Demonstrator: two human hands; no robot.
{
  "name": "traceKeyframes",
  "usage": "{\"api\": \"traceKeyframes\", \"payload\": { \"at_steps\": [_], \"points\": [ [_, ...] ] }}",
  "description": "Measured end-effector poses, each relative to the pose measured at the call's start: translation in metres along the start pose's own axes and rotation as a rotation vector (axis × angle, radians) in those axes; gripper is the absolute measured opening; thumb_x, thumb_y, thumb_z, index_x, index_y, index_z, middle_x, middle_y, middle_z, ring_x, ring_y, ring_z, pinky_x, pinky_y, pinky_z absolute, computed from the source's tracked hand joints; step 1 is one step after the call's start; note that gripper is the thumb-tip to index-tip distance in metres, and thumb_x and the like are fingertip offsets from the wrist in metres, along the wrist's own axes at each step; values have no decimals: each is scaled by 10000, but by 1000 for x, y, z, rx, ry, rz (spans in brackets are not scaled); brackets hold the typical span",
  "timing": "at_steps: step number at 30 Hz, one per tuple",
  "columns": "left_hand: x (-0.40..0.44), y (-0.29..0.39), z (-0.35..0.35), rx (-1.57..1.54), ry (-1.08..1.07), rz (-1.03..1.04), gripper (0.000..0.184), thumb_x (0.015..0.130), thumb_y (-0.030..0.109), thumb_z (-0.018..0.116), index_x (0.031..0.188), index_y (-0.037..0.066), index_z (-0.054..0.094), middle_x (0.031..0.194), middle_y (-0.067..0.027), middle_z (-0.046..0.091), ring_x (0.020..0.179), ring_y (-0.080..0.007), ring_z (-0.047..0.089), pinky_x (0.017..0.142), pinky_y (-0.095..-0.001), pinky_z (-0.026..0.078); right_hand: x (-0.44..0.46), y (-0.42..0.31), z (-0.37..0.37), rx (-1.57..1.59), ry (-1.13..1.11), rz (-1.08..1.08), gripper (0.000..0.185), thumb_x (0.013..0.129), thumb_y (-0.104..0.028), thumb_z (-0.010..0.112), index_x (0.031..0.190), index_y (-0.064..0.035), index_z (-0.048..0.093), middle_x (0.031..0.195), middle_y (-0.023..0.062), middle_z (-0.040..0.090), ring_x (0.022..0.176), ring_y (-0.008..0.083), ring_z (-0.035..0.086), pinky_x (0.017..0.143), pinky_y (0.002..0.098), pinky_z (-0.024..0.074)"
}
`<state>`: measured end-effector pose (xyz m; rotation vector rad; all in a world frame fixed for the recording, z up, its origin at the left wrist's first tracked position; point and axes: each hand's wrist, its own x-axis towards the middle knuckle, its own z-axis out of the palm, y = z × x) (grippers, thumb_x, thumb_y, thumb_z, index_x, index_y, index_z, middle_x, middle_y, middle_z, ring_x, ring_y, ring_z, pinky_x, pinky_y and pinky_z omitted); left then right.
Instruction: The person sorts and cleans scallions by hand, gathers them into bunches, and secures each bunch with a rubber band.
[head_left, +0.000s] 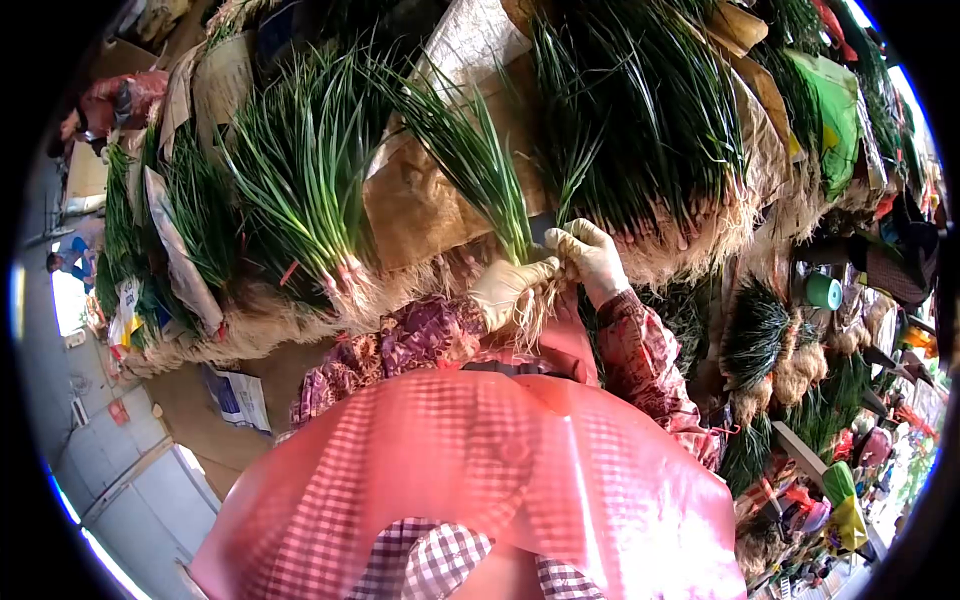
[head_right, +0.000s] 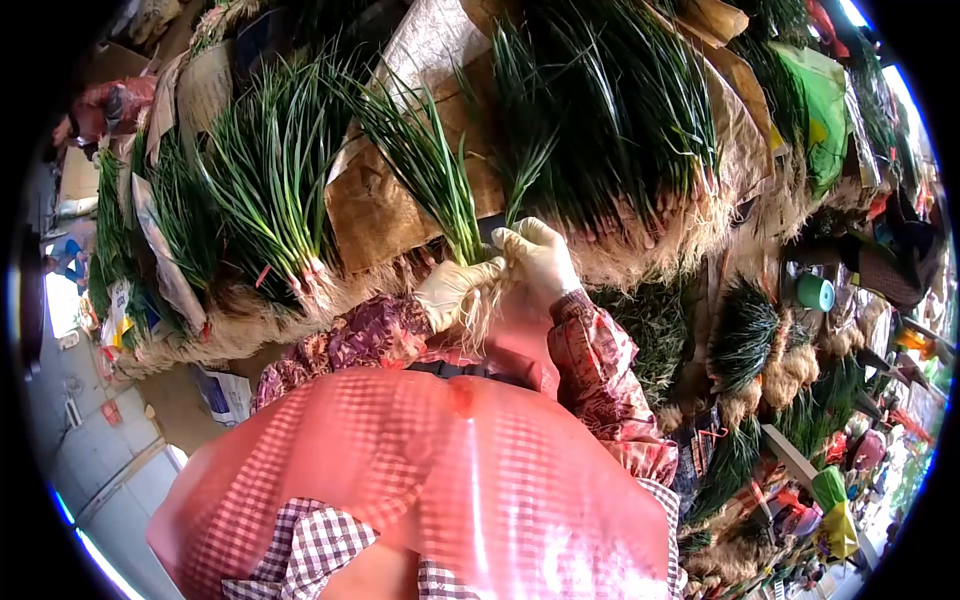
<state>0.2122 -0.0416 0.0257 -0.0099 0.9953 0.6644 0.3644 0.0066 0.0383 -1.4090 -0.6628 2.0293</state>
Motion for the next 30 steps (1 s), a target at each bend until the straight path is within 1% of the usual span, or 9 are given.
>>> {"api": "traceKeyframes", "payload": {
  "at_steps": [5, 8, 12, 14, 16, 19, 21, 25, 30],
  "points": [
    [-1, 12, -17, 150, -37, -50, 197, 872, 172, 660, 957, -5, 634, 724, -43, 624, 573, -97, 570, 494, -212, 466, 3, 9, 0, -18, 4, -31, 118, 856, -138, 672, 845, -41, 605, 722, 9, 602, 567, 73, 541, 488, 212, 443],
    [-9, 21, -35, 40, -475, -4, 156, 842, 87, 644, 974, 31, 581, 810, -32, 577, 630, -85, 541, 540, -213, 483, -9, -6, -32, -272, 230, -207, 130, 872, -152, 644, 819, -35, 625, 738, 23, 613, 608, 75, 555, 529, 234, 471],
    [-33, 30, -45, 17, -478, 223, 266, 759, -43, 582, 999, 67, 552, 925, -75, 553, 802, -189, 589, 623, -323, 532, -52, 26, -98, -1747, -472, 153, 208, 921, -248, 567, 949, -77, 683, 802, 65, 660, 654, 131, 606, 626, 290, 543],
    [-36, 28, -52, -119, -371, 188, 255, 780, -10, 594, 1011, 85, 542, 894, -59, 559, 807, -216, 600, 687, -343, 532, -50, 29, -105, -2074, -487, 276, 249, 936, -298, 534, 993, -119, 696, 759, 90, 657, 623, 175, 620, 606, 316, 557],
    [-29, 23, -48, -245, -465, 201, 232, 803, 3, 596, 1012, 87, 541, 868, -49, 561, 799, -192, 597, 691, -331, 528, -23, 17, -123, -1477, 168, -276, 259, 910, -340, 560, 872, -106, 664, 796, 89, 639, 617, 219, 619, 631, 368, 537],
    [-5, 7, -44, -114, -416, 222, 229, 871, 76, 614, 1090, 39, 561, 871, -27, 582, 732, -127, 594, 632, -284, 523, 44, -10, -83, -1444, 454, -628, 318, 880, -321, 633, 914, -4, 627, 733, 65, 636, 582, 155, 591, 606, 273, 505],
    [3, 2, -29, -57, -177, 172, 245, 894, 77, 594, 1125, -3, 575, 826, -43, 607, 649, -114, 590, 562, -223, 510, 71, -5, -66, -338, 94, -51, 214, 900, -216, 632, 867, -5, 622, 663, 35, 583, 510, 106, 503, 503, 256, 444],
    [12, 5, -13, 529, 219, 98, 276, 857, 328, 686, 806, 57, 670, 587, 1, 589, 396, -55, 467, 369, -196, 359, 34, -5, -19, -63, 17, 65, 97, 894, -109, 622, 847, -25, 633, 621, -2, 558, 460, 46, 458, 408, 209, 357],
    [7, 21, -22, 336, -167, 129, 201, 893, 190, 621, 944, -4, 636, 735, -18, 600, 586, -67, 520, 513, -194, 406, 4, -9, -13, -371, 105, -126, 121, 883, -165, 639, 869, -45, 641, 627, -32, 546, 469, 49, 436, 417, 190, 321]
  ]
}}
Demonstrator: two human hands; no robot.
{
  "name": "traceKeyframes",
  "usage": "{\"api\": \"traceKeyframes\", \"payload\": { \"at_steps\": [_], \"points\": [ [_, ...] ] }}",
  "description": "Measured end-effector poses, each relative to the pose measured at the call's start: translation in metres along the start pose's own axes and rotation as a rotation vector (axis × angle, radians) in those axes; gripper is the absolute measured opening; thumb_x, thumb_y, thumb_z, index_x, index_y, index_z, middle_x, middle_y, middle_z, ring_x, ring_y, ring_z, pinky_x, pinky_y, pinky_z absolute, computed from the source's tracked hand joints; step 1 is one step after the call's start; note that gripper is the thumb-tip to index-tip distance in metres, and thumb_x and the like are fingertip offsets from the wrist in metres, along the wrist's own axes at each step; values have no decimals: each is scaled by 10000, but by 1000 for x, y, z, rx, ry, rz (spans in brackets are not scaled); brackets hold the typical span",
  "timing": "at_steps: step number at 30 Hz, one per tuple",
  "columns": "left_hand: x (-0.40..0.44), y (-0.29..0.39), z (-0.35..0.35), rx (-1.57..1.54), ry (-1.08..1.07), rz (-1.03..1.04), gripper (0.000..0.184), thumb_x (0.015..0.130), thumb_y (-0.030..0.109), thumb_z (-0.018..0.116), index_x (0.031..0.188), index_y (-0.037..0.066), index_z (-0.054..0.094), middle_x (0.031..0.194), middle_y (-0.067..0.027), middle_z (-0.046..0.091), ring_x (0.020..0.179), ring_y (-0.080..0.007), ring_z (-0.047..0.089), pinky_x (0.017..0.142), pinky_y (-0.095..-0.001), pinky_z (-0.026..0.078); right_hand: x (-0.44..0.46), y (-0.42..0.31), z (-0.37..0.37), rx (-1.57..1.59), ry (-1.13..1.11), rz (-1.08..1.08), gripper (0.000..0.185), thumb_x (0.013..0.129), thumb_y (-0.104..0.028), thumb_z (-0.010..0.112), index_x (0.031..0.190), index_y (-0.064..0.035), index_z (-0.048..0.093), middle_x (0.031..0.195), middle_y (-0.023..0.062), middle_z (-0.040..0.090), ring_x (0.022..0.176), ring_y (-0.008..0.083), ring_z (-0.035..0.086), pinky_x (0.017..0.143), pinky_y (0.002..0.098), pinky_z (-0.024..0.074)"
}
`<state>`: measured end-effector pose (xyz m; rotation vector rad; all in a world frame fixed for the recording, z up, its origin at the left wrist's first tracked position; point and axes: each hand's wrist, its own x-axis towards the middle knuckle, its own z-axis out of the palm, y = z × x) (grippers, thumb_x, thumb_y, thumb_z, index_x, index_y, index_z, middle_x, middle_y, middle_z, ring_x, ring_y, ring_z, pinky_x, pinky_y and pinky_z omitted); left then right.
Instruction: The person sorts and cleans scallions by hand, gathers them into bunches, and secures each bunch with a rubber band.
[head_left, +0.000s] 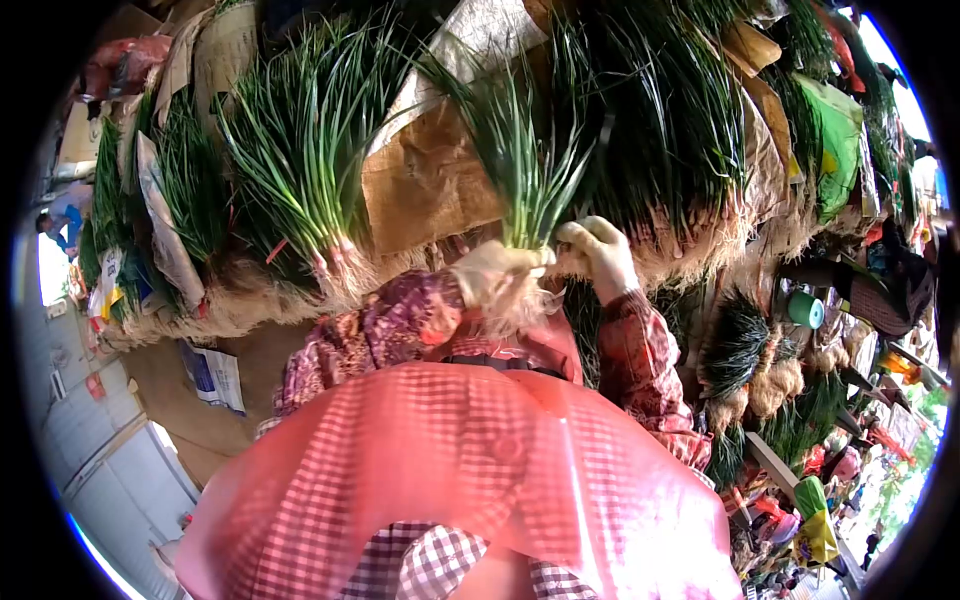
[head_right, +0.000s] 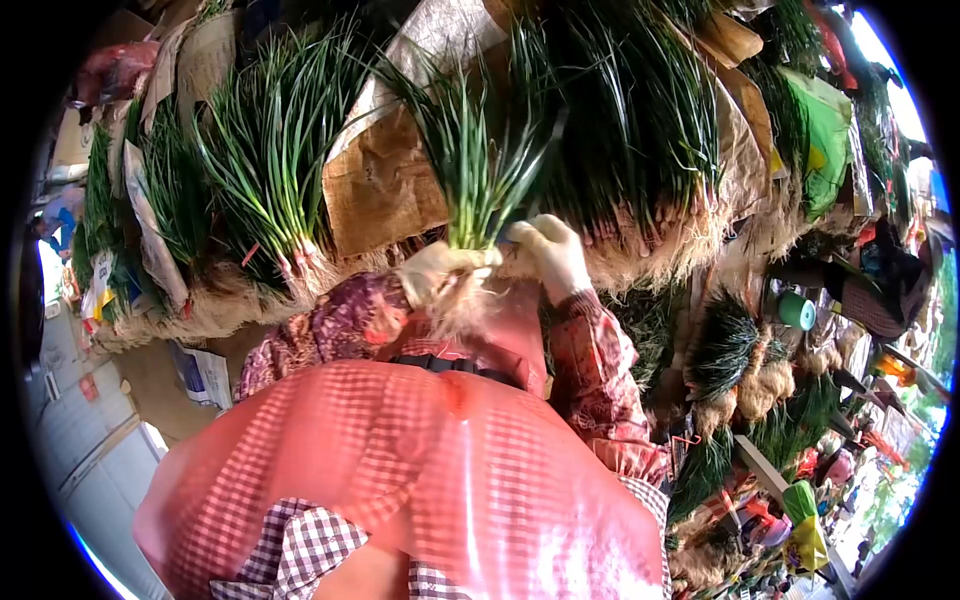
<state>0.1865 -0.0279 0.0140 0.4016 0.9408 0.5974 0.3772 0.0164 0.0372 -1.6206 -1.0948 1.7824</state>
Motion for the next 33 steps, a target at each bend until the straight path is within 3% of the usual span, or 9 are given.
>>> {"api": "traceKeyframes", "payload": {
  "at_steps": [2, 7, 10, 11, 14, 19, 22, 28, 33],
  "points": [
    [-15, 4, -15, -185, -246, 12, 208, 904, 143, 580, 1064, 9, 571, 811, -45, 596, 701, -125, 562, 630, -261, 490, -4, 21, -43, -57, 19, 40, 191, 882, -231, 647, 924, -45, 651, 695, 23, 618, 602, 91, 576, 541, 242, 481],
    [-57, 20, -26, -432, -206, 80, 178, 876, 105, 613, 1024, 23, 558, 1079, -99, 519, 860, -162, 593, 723, -411, 560, -41, 48, -56, -1570, -786, 258, 468, 929, -497, 484, 987, -78, 684, 771, 95, 667, 625, 131, 640, 615, 296, 552],
    [-38, 9, -37, -332, -265, 219, 146, 853, 88, 640, 971, 45, 566, 860, -26, 560, 752, -116, 582, 684, -292, 545, 16, 77, -53, -1060, 17, -321, 221, 864, -303, 603, 871, -86, 643, 743, 126, 664, 661, 278, 654, 605, 379, 535],
    [-33, 7, -23, -420, -61, 185, 132, 854, 80, 638, 964, 53, 571, 763, 5, 548, 683, -99, 554, 613, -258, 504, 39, 67, -37, -991, 177, -490, 259, 852, -325, 597, 843, -68, 623, 769, 159, 656, 709, 331, 648, 628, 420, 523],
    [-17, -11, -21, -482, -22, 155, 142, 858, 70, 636, 983, 36, 577, 759, 0, 549, 631, -97, 505, 552, -244, 444, 106, 67, -12, -1153, 173, -276, 342, 814, -354, 620, 924, -30, 635, 803, 191, 658, 730, 352, 652, 650, 435, 524],
    [-9, -21, -14, -177, 286, 107, 129, 848, 81, 664, 975, 59, 652, 822, -39, 656, 643, -105, 603, 526, -208, 451, 56, 29, 10, -173, -7, 203, 212, 842, -174, 694, 947, 3, 645, 735, 75, 651, 535, 108, 601, 462, 251, 483],
    [-13, -10, 1, -132, 293, 34, 163, 852, 79, 666, 1009, 35, 659, 884, -40, 675, 743, -66, 611, 580, -197, 452, 7, 6, 34, -234, -105, 176, 201, 871, -178, 664, 955, 1, 632, 742, 70, 645, 472, 80, 520, 402, 222, 408],
    [-15, -10, -11, -158, 164, -25, 167, 863, 109, 641, 1007, 27, 649, 898, -66, 684, 746, -99, 637, 577, -188, 467, 9, 13, 41, 385, -195, 241, 145, 903, -180, 631, 953, -44, 626, 720, -19, 603, 523, 40, 493, 421, 181, 346],
    [-26, -1, -9, -132, 97, 45, 139, 857, 127, 643, 970, 46, 636, 910, -54, 685, 732, -79, 630, 521, -160, 390, 12, 23, 11, 27, -317, 72, 203, 924, -211, 599, 1004, -29, 638, 683, 1, 617, 483, 64, 490, 429, 207, 392]
  ]
}}
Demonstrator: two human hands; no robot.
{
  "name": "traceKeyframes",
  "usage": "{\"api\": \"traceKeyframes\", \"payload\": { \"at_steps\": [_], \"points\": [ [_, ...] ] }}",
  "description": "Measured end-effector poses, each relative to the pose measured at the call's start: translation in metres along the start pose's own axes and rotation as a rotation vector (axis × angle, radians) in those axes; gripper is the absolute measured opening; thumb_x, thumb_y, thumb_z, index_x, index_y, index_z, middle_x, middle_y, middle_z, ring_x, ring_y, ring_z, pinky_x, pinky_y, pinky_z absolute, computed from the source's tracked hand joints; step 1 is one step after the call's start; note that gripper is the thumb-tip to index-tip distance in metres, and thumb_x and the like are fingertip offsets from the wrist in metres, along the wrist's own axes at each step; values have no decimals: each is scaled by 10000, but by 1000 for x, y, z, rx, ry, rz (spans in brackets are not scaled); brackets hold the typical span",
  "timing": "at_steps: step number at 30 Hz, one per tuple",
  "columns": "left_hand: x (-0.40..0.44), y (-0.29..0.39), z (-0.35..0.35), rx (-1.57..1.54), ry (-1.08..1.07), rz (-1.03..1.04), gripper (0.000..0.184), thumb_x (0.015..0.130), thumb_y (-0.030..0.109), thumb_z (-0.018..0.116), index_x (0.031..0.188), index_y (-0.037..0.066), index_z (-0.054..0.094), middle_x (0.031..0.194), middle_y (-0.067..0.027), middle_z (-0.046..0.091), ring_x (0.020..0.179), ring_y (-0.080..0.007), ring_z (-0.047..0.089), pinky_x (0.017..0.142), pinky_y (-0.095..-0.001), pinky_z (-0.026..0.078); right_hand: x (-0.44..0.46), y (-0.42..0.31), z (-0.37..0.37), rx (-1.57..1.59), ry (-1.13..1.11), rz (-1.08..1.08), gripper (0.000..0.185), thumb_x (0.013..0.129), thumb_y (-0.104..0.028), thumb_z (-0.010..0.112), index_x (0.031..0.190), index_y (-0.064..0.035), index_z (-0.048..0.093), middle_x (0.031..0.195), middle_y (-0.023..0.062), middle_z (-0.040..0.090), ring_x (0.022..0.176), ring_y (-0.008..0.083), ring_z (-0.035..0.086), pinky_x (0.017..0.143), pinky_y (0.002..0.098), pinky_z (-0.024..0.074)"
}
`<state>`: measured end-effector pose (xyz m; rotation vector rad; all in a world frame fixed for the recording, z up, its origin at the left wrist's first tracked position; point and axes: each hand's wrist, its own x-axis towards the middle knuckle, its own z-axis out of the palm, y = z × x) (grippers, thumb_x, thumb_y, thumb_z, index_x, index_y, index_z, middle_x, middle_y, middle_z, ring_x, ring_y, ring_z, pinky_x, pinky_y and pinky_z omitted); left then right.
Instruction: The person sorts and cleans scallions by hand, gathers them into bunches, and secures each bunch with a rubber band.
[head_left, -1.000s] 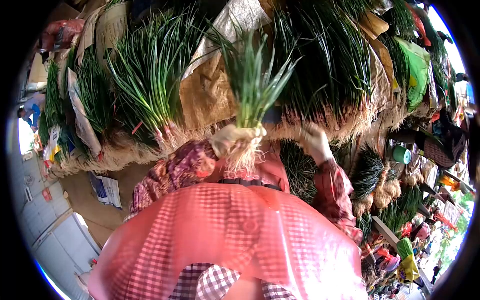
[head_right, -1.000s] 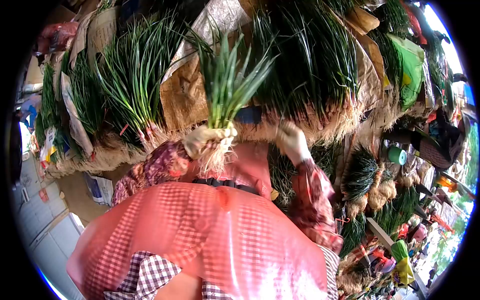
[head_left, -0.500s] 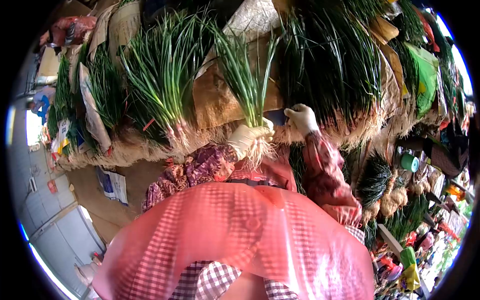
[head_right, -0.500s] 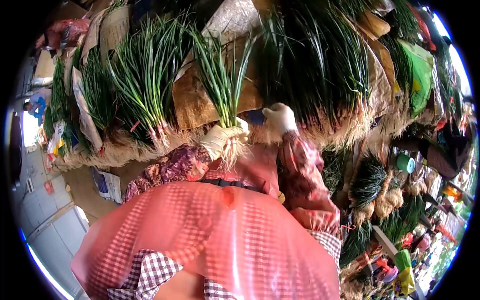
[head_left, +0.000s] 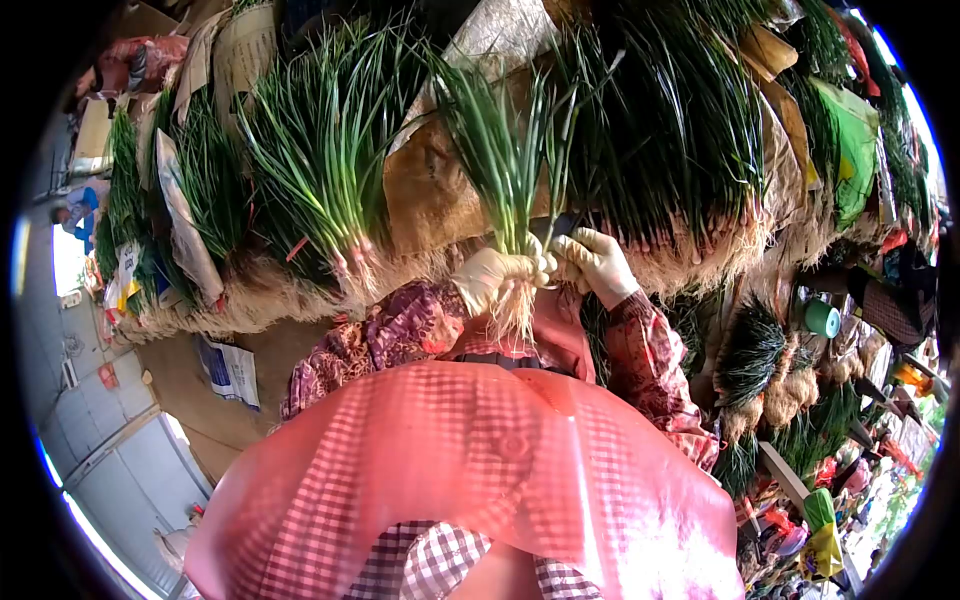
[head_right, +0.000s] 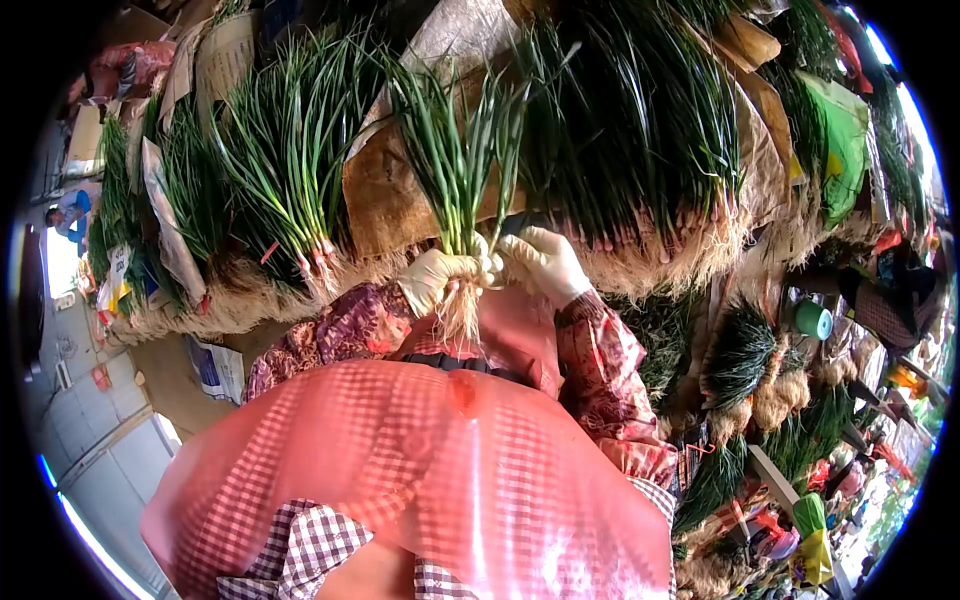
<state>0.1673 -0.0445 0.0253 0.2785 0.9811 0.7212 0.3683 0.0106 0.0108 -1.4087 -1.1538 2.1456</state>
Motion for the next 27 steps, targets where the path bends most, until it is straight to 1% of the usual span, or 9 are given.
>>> {"api": "traceKeyframes", "payload": {
  "at_steps": [5, 7, 10, 12, 15, 16, 19, 20, 27],
  "points": [
    [-1, -12, -1, -145, -178, 119, 91, 838, 48, 615, 919, 82, 593, 948, -70, 639, 733, -118, 612, 574, -204, 453, 2, 20, -18, -713, 526, -354, 165, 856, -188, 644, 856, -25, 672, 693, 122, 655, 557, 179, 632, 526, 315, 509],
    [-9, -10, -19, -91, -72, 67, 147, 842, 20, 609, 975, 82, 591, 947, -72, 622, 737, -138, 606, 619, -254, 501, 1, 27, -45, -604, 527, -23, 215, 845, -247, 643, 834, -34, 669, 641, 136, 636, 541, 214, 639, 539, 338, 512],
    [4, -10, -41, -15, 4, -17, 339, 860, 77, 634, 1190, 34, 568, 869, -26, 635, 715, -106, 607, 621, -240, 496, 20, 15, -38, -985, 445, -121, 231, 841, -273, 606, 845, -47, 655, 721, 184, 645, 675, 314, 656, 639, 393, 521],
    [3, -6, -29, -15, 32, 25, 274, 863, 121, 655, 1122, 42, 610, 825, -3, 628, 685, -92, 597, 611, -231, 489, 57, 30, -42, -1101, 533, -337, 288, 825, -302, 630, 922, -32, 650, 829, 178, 668, 797, 346, 648, 719, 420, 526],
    [3, -5, -19, 58, 112, -18, 195, 862, 130, 662, 1045, 71, 627, 798, 13, 615, 663, -73, 582, 559, -201, 463, 94, 23, -28, -1291, 476, -43, 357, 806, -343, 642, 1003, -45, 627, 933, 162, 669, 917, 362, 624, 814, 427, 502],
    [1, -4, -18, 41, 104, 7, 190, 854, 124, 669, 1031, 70, 626, 794, 13, 611, 654, -73, 578, 550, -196, 455, 97, 25, -28, -1390, 507, -186, 343, 820, -302, 657, 994, -8, 618, 799, 142, 672, 726, 311, 652, 647, 375, 528],
    [7, -10, -22, -97, 76, 88, 173, 836, 114, 683, 994, 68, 631, 773, 13, 609, 620, -63, 558, 526, -181, 430, 77, 0, -36, -334, 221, 185, 241, 846, -263, 655, 873, -25, 624, 723, 94, 660, 617, 185, 628, 535, 300, 506],
    [10, -15, -23, -165, 67, 113, 166, 832, 112, 686, 983, 67, 635, 765, 13, 609, 608, -59, 550, 519, -176, 421, 61, -3, -36, -12, 98, 81, 171, 872, -172, 647, 852, -3, 633, 687, 41, 629, 539, 90, 564, 440, 224, 441],
    [11, -10, 14, -209, 177, -91, 149, 844, 89, 669, 975, 17, 658, 768, -31, 647, 669, -95, 605, 587, -221, 489, 10, -23, 29, 130, 188, 82, 168, 902, -157, 602, 893, 2, 655, 773, 127, 683, 625, 184, 657, 503, 302, 525]
  ]
}}
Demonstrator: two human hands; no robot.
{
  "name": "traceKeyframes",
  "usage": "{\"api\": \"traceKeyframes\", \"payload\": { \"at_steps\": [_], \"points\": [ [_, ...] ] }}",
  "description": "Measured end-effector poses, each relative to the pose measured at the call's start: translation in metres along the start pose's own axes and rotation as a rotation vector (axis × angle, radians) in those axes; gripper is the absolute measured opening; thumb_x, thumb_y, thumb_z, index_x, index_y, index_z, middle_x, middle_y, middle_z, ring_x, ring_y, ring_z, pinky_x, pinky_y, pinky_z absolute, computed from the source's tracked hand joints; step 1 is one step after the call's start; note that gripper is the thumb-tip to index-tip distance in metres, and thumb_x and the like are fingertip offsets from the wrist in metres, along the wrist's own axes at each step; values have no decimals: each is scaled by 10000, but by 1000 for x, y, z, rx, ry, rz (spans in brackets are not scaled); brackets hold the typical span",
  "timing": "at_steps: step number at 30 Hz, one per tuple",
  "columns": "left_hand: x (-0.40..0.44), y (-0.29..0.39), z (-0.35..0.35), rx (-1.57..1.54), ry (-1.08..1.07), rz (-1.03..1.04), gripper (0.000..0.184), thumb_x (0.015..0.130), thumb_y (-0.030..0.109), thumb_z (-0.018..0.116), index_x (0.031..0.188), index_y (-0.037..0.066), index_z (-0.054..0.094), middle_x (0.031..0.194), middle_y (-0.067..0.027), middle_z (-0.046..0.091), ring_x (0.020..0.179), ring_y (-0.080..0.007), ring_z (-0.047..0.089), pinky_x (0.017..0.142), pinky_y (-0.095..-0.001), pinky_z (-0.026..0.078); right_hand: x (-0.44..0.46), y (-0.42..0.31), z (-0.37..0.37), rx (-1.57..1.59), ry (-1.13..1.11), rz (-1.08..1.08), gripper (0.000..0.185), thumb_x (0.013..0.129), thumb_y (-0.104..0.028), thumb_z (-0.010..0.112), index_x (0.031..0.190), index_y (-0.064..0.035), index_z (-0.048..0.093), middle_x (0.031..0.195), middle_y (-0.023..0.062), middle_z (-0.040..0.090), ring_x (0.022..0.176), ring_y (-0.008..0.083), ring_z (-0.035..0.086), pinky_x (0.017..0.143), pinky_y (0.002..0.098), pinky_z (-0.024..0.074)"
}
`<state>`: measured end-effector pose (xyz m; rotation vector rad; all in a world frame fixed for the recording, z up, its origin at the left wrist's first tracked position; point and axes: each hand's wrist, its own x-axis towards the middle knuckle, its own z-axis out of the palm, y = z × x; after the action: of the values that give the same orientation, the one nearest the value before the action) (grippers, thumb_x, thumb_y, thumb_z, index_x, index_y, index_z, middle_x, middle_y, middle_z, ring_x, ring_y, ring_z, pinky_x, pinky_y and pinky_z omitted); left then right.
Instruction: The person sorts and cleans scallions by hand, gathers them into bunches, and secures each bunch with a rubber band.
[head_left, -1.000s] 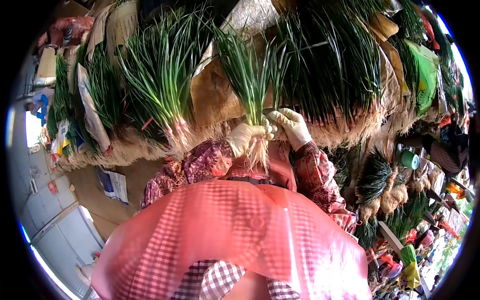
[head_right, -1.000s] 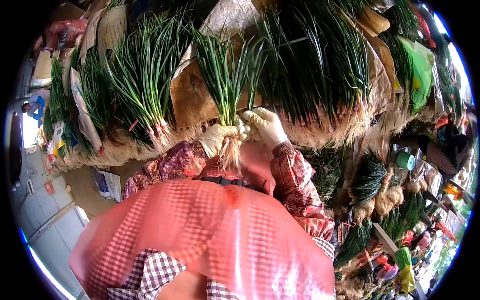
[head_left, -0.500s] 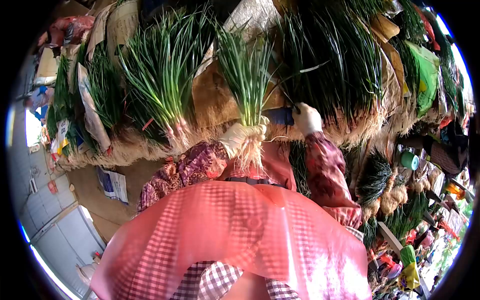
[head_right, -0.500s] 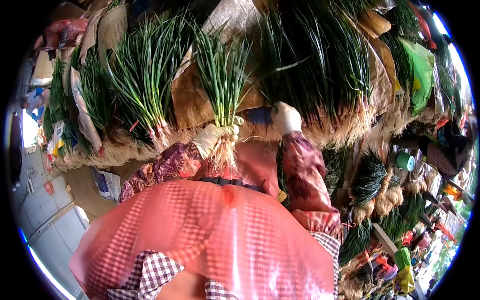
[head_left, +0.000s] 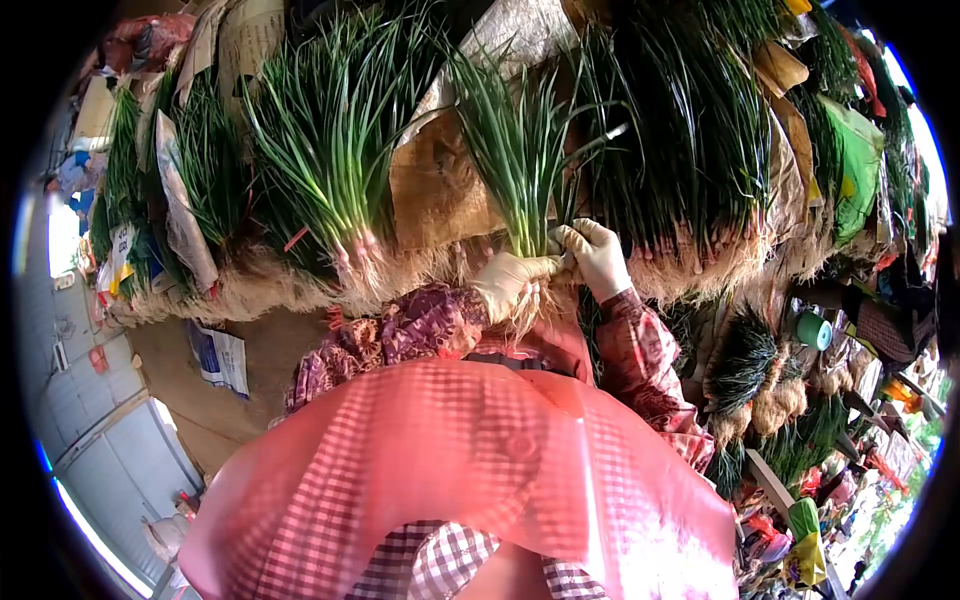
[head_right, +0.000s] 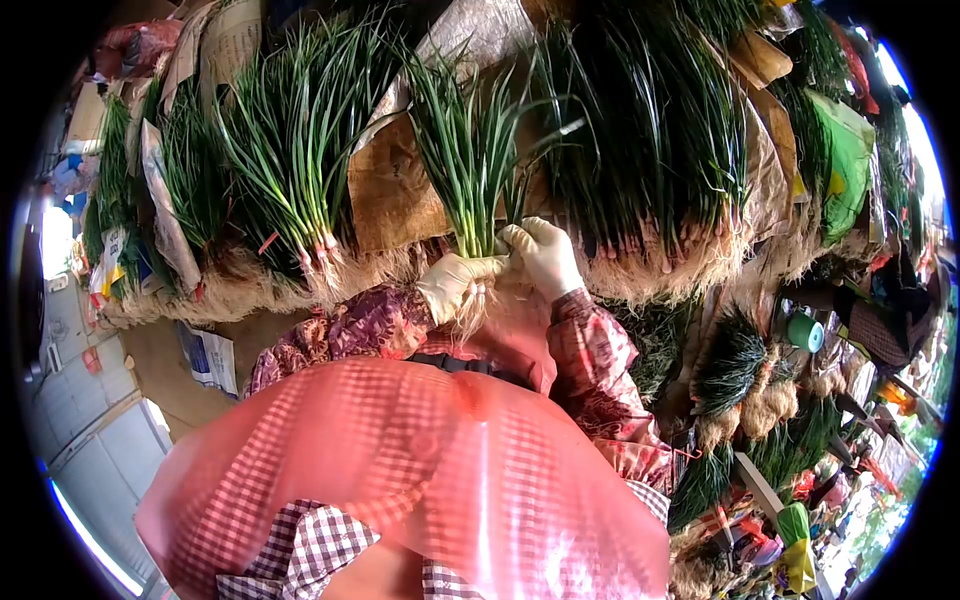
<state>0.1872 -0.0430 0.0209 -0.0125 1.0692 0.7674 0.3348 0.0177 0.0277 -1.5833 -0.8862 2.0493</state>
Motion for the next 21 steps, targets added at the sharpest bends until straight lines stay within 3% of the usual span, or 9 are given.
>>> {"api": "traceKeyframes", "payload": {
  "at_steps": [2, 5, 8, 13, 14, 15, 17, 19, 21],
  "points": [
    [21, -16, -21, -10, -27, 86, 148, 846, 53, 651, 992, 32, 647, 866, -58, 665, 773, -152, 648, 669, -256, 520, 17, 22, -15, -838, 195, -596, 201, 885, -206, 612, 876, -7, 641, 750, 191, 662, 626, 297, 652, 540, 380, 515],
    [7, 2, -16, 108, -30, 121, 177, 828, 2, 629, 998, 50, 621, 916, -60, 645, 790, -162, 645, 669, -264, 524, 9, 30, -19, -879, 314, -731, 227, 867, -238, 620, 887, -13, 636, 751, 229, 630, 658, 372, 632, 578, 422, 496],
    [-2, 6, -26, 19, -232, 145, 175, 799, -24, 625, 951, 59, 606, 915, -68, 630, 764, -148, 632, 646, -268, 518, -7, 26, -59, -1023, 504, -478, 232, 897, -237, 581, 860, -16, 639, 728, 168, 660, 659, 321, 657, 596, 391, 523],
    [-42, 35, -21, -41, -294, 375, 232, 797, -44, 604, 983, 89, 565, 974, -58, 599, 740, -125, 592, 636, -258, 513, -53, 80, -103, -1846, -656, 388, 515, 946, -502, 434, 974, -50, 678, 920, 109, 678, 884, 222, 660, 846, 365, 522],
    [-47, 42, -32, 68, -271, 386, 235, 827, 9, 624, 1046, 81, 576, 975, -56, 599, 765, -116, 594, 674, -274, 531, -63, 74, -97, -1895, -652, 444, 557, 946, -536, 408, 1000, -52, 678, 966, 120, 671, 910, 227, 654, 865, 368, 512],
    [-46, 44, -34, 30, -266, 336, 251, 839, 46, 633, 1082, 67, 574, 975, -54, 604, 776, -115, 602, 684, -285, 540, -37, 72, -90, -1816, -533, 581, 454, 949, -456, 448, 1010, -70, 677, 955, 122, 672, 879, 228, 658, 830, 356, 527],
    [-40, 44, -31, -96, -279, 351, 306, 871, 123, 633, 1150, 24, 560, 948, -46, 627, 794, -121, 626, 702, -301, 554, -13, 58, -98, -1226, -1, -62, 252, 901, -300, 516, 925, -100, 666, 798, 139, 666, 760, 266, 665, 692, 389, 536],
    [-39, 47, -20, -133, -171, 285, 296, 864, 128, 644, 1126, 15, 570, 857, -47, 637, 737, -148, 632, 669, -299, 549, 48, 54, -85, -1171, 331, -599, 266, 890, -313, 532, 932, -72, 634, 839, 177, 663, 792, 348, 645, 704, 446, 519],
    [-5, 35, -43, -101, -170, 240, 215, 869, 102, 631, 1057, 4, 600, 801, -52, 640, 693, -168, 633, 612, -289, 539, 90, 30, -66, -1218, 290, -268, 335, 834, -363, 595, 950, -51, 632, 885, 198, 664, 874, 369, 637, 752, 473, 510]
  ]
}}
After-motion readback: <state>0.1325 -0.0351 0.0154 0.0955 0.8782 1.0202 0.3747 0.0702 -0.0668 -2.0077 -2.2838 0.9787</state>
